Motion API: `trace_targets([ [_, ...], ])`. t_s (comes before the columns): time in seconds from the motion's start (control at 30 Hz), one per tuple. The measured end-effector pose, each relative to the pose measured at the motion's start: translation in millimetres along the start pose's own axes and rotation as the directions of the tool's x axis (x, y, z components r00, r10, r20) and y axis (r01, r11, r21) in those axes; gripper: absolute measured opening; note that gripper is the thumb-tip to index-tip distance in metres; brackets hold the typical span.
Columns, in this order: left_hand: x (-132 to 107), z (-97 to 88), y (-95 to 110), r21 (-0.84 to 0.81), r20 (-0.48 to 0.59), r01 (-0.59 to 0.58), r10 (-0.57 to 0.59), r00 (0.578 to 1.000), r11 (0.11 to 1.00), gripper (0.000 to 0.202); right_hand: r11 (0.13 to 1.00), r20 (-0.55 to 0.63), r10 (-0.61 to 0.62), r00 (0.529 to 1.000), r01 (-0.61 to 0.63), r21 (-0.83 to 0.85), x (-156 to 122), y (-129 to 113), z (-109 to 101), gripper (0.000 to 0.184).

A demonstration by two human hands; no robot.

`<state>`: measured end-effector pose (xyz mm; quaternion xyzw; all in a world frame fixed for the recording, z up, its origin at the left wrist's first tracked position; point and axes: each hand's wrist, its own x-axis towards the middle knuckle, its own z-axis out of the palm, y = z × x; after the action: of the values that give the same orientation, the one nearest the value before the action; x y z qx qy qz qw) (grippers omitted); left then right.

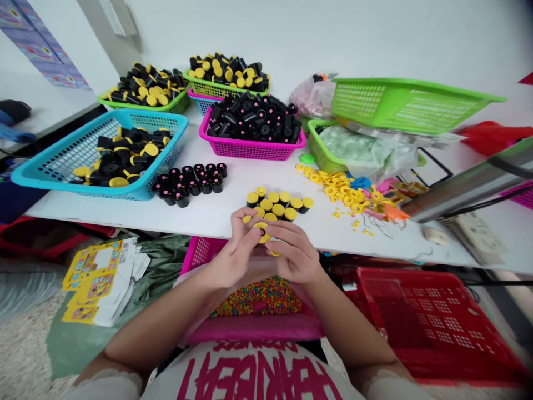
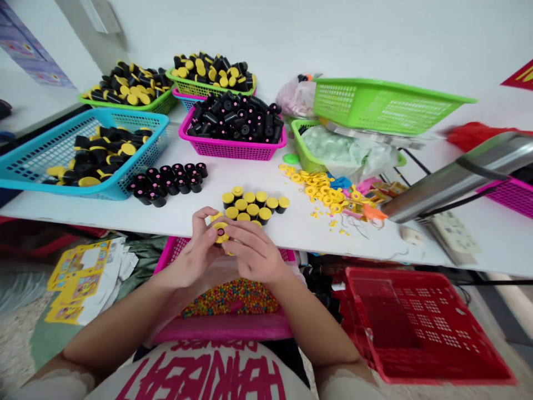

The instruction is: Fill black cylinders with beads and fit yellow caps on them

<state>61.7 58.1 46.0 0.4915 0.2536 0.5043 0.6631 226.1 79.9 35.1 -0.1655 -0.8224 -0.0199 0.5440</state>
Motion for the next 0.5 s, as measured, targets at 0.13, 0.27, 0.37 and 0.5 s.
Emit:
trace_targets([
  [0.13, -1, -0.7, 2, -0.159, -0.037, 0.113, -0.12, 0.992, 0.981, 0.034, 0.996, 0.074, 0.085, 0.994, -0.086, 0.006, 3, -2, 4, 0.047],
  [0.27, 0, 2.1, 0, -0.25, -0.051, 0.141, -0.158, 0.986, 0.958, 0.032, 0.994, 0.073, 0.1, 0.992, -0.102, 0.034, 3, -6, 6, 0.054],
  [0.37, 2, 8.5, 0, -0.372, -0.058, 0.166, -0.201, 0.978, 0.913, 0.03, 0.995, 0.034, 0.102, 0.994, -0.102, 0.01, 1, -10, 7, 0.058],
  [0.5, 4, 17.2, 4, -0.487, -0.067, 0.215, -0.282, 0.957, 0.847, 0.031, 0.994, 0.02, 0.112, 0.994, -0.112, 0.017, -1, -18, 10, 0.056],
])
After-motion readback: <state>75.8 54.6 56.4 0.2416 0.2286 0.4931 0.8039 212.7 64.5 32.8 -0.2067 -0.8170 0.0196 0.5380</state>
